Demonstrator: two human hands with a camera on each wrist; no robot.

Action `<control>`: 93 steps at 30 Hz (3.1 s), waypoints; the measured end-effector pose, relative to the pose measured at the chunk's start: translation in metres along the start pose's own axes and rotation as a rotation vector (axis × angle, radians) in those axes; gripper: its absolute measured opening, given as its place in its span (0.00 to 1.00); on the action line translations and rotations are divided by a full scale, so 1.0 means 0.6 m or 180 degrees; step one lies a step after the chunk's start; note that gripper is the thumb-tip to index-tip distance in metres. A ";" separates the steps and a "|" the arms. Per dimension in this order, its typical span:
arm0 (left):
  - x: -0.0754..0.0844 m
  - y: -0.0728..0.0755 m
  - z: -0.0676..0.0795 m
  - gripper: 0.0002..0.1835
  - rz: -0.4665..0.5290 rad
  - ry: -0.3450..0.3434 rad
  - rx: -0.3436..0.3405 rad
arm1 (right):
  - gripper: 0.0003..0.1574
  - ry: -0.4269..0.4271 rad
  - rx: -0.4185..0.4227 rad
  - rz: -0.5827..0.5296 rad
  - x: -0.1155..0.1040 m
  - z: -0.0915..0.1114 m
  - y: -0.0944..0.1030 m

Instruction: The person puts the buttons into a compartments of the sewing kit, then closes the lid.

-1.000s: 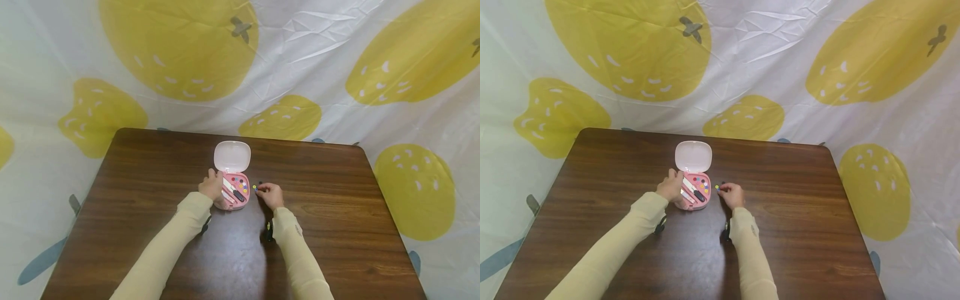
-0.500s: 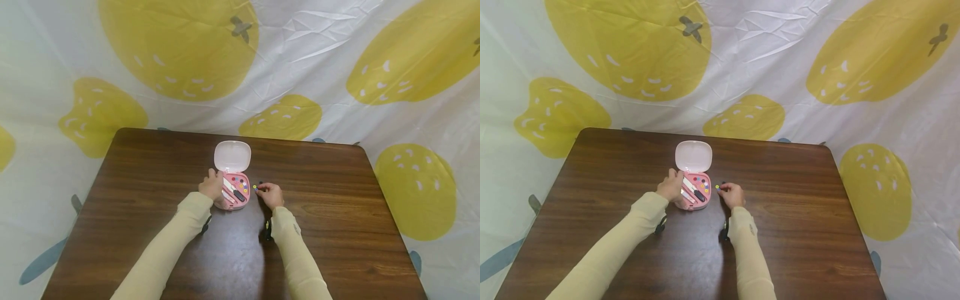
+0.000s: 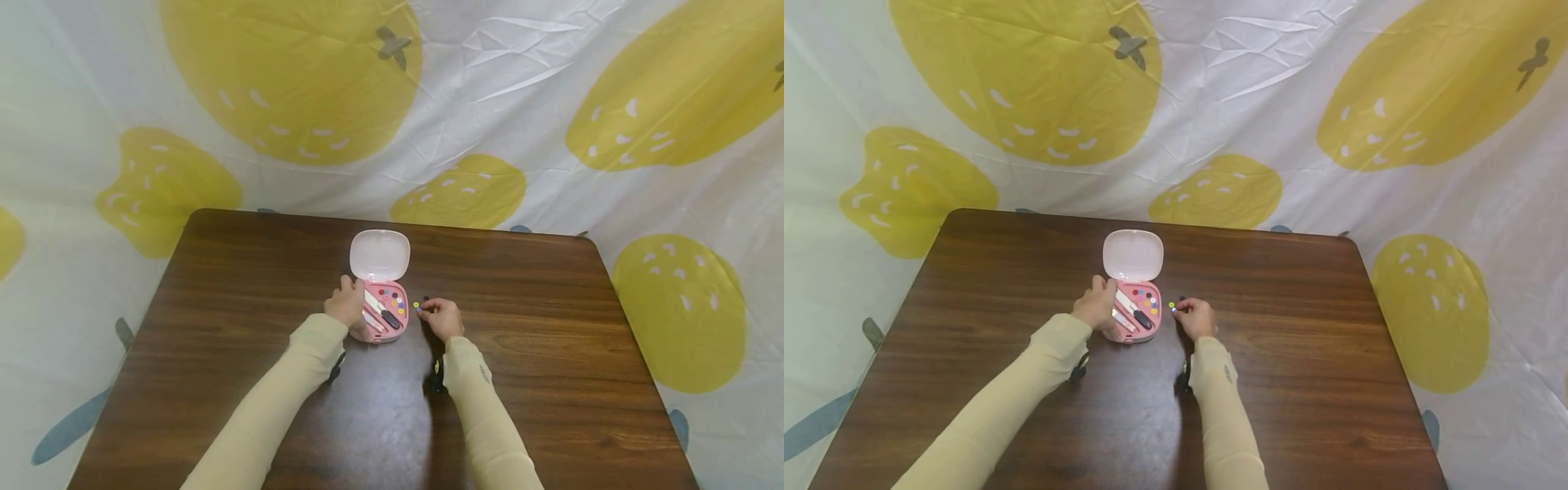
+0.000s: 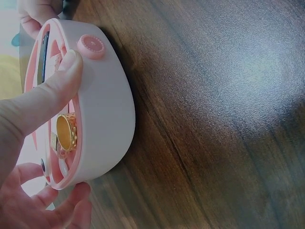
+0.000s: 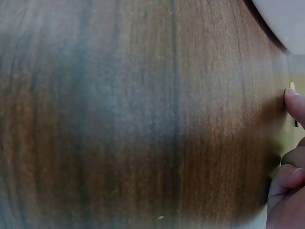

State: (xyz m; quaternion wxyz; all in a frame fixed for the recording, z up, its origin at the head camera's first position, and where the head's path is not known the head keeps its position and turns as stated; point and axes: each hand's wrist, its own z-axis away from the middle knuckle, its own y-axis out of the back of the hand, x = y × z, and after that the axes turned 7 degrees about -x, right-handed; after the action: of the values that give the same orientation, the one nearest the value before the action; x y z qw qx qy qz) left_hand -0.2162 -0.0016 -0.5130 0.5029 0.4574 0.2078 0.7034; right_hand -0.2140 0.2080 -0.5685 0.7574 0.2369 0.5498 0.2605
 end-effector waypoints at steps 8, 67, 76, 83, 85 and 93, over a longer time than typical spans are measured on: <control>0.001 0.002 0.003 0.58 0.0015 -0.0010 -0.0015 | 0.08 -0.0078 -0.0008 -0.0012 -0.001 0.000 0.001; -0.006 -0.005 -0.005 0.59 -0.0063 -0.0062 0.0005 | 0.05 0.0764 -0.0680 -0.0244 -0.068 0.003 -0.018; -0.006 -0.004 -0.004 0.59 -0.0052 -0.0052 0.0002 | 0.03 0.0843 -0.0596 -0.0180 -0.070 0.004 -0.019; -0.006 -0.003 -0.002 0.60 -0.0053 -0.0066 0.0013 | 0.05 0.0908 -0.0494 -0.0286 -0.069 -0.001 -0.005; -0.006 -0.003 -0.003 0.60 -0.0055 -0.0072 0.0018 | 0.05 0.0894 -0.0432 -0.0340 -0.063 -0.004 -0.002; -0.009 -0.002 -0.005 0.58 -0.0088 -0.0066 0.0024 | 0.06 0.0760 -0.0144 -0.0704 -0.022 -0.011 0.000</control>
State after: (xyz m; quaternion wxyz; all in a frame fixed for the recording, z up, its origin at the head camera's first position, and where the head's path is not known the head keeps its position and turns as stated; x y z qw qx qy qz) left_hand -0.2178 -0.0054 -0.5178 0.5130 0.4637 0.2115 0.6908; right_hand -0.2234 0.1998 -0.5611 0.7159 0.1251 0.6527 0.2141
